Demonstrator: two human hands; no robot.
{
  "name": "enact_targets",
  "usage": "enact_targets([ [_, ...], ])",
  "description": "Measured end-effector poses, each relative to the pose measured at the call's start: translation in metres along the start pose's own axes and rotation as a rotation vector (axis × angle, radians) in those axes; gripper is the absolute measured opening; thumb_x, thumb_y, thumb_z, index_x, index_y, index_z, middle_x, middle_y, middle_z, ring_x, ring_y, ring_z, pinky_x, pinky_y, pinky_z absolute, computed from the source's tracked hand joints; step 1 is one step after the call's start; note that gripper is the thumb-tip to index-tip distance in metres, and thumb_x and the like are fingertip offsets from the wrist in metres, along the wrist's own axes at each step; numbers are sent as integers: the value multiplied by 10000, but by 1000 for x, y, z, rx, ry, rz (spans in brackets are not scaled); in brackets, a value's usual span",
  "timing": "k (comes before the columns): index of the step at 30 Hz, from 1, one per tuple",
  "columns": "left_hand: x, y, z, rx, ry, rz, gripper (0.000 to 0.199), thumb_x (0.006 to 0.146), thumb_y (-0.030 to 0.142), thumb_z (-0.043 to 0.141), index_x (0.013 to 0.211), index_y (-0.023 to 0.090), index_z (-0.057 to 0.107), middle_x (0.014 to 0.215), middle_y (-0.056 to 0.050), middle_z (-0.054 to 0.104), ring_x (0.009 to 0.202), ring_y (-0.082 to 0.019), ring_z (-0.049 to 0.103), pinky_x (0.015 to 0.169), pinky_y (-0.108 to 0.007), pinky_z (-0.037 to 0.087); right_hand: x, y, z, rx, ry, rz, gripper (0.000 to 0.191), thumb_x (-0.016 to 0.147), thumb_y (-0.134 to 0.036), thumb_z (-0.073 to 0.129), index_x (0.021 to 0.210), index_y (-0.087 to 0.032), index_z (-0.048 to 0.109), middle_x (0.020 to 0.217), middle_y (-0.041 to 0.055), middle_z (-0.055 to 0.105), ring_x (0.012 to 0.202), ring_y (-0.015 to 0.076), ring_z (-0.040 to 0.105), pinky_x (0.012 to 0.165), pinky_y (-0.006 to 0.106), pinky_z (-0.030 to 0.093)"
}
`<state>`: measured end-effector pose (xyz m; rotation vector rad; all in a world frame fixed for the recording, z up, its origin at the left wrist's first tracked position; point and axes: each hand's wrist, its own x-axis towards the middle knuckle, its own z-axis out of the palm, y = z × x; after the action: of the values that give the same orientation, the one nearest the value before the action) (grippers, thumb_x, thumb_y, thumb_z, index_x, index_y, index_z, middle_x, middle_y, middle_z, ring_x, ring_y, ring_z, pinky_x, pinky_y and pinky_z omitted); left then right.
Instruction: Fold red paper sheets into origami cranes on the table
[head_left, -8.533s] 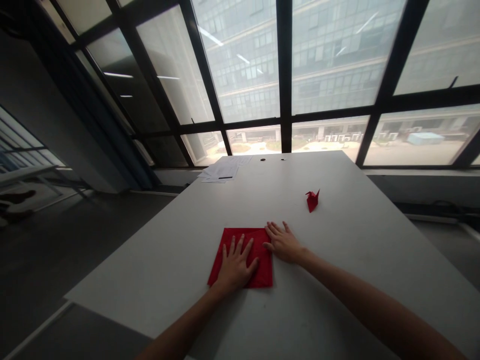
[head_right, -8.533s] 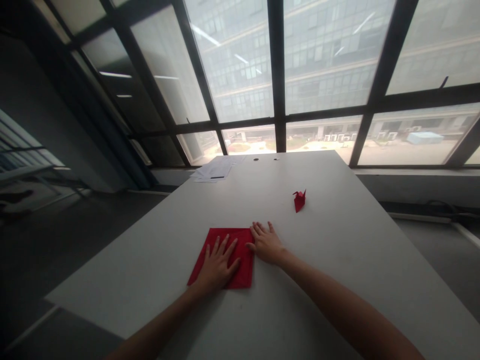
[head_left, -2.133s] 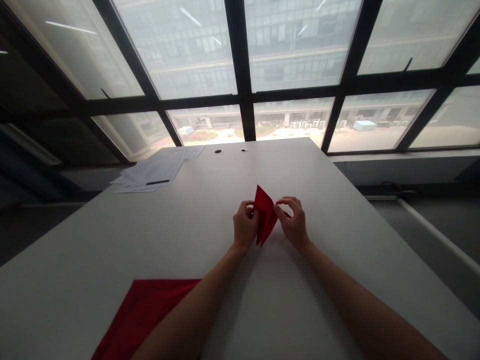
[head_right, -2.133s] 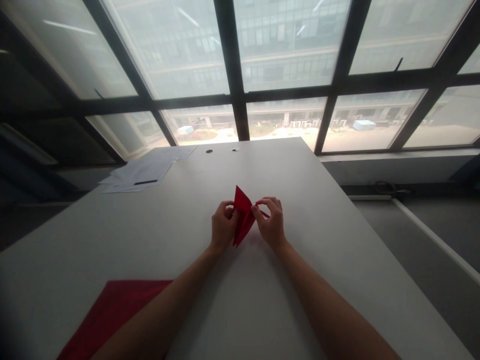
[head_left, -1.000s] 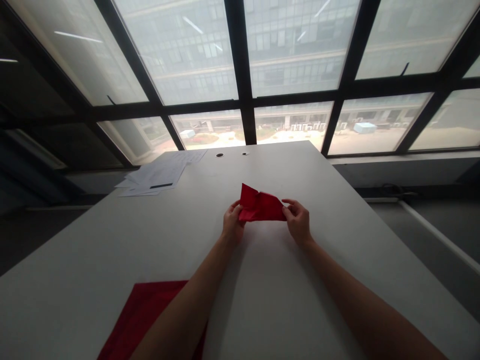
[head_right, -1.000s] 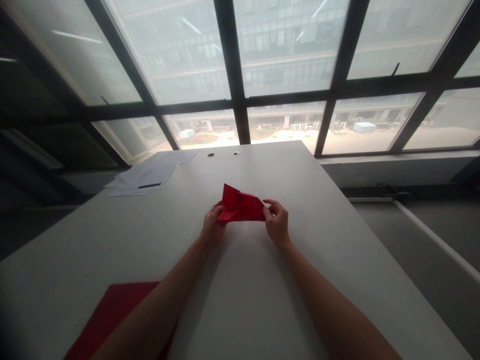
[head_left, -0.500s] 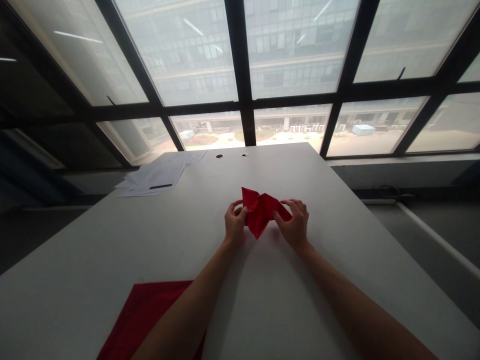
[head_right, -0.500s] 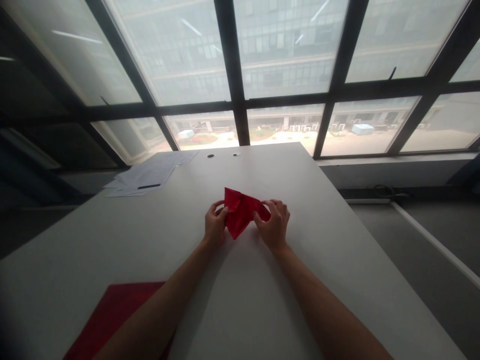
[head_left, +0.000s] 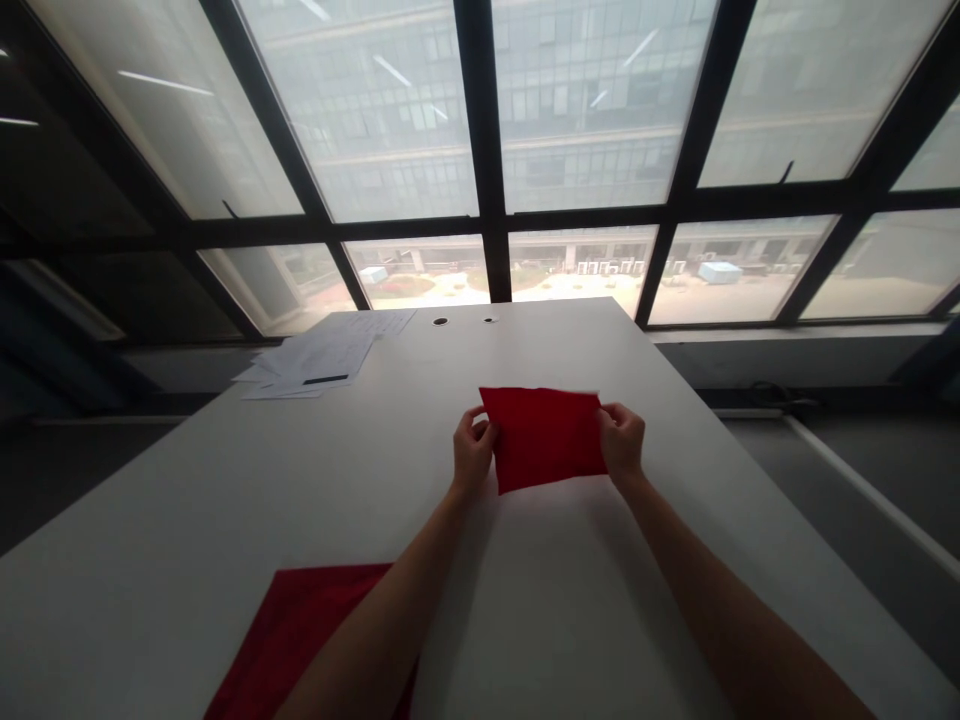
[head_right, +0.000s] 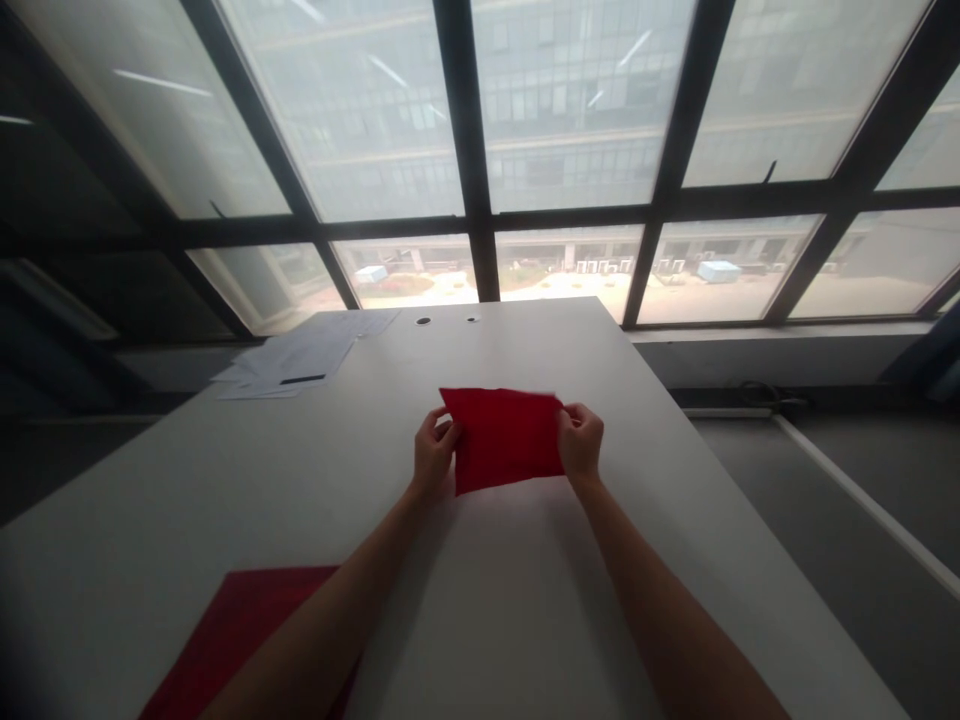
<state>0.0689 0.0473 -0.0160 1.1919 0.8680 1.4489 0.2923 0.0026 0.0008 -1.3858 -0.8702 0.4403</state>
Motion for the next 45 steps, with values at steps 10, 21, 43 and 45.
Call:
enact_targets([
  [10,4,-3,-2,-29,-36,-82,450,730,392,770,1087,154,632,781,-40,685,683,-168,635,645,-276,503,14,-7,-19,150,-258,228,187,689,-350,679,704,-163,687,615,51,694,581,232,643,545,353,523],
  [21,19,16,-10,130,370,31,266,846,192,548,1111,187,579,1030,-77,650,817,-157,623,727,-273,484,-64,-50,-47,-469,-556,-923,226,934,-119,504,965,-243,690,1286,74,665,1306,277,527,1054,517,438],
  [43,-91,-12,41,1271,-630,254,728,924,569,420,1515,149,353,1603,-135,255,1500,-342,128,1212,-502,54,-57,5,-9,780,-412,642,362,982,-450,392,936,-201,651,1045,123,721,1013,238,691,903,453,553],
  [45,-92,-8,34,1300,-625,254,756,920,593,417,1526,150,330,1607,-138,240,1501,-341,121,1212,-499,55,-43,17,-14,803,-373,670,357,989,-438,363,946,-203,629,1053,140,712,1032,256,687,905,515,543],
])
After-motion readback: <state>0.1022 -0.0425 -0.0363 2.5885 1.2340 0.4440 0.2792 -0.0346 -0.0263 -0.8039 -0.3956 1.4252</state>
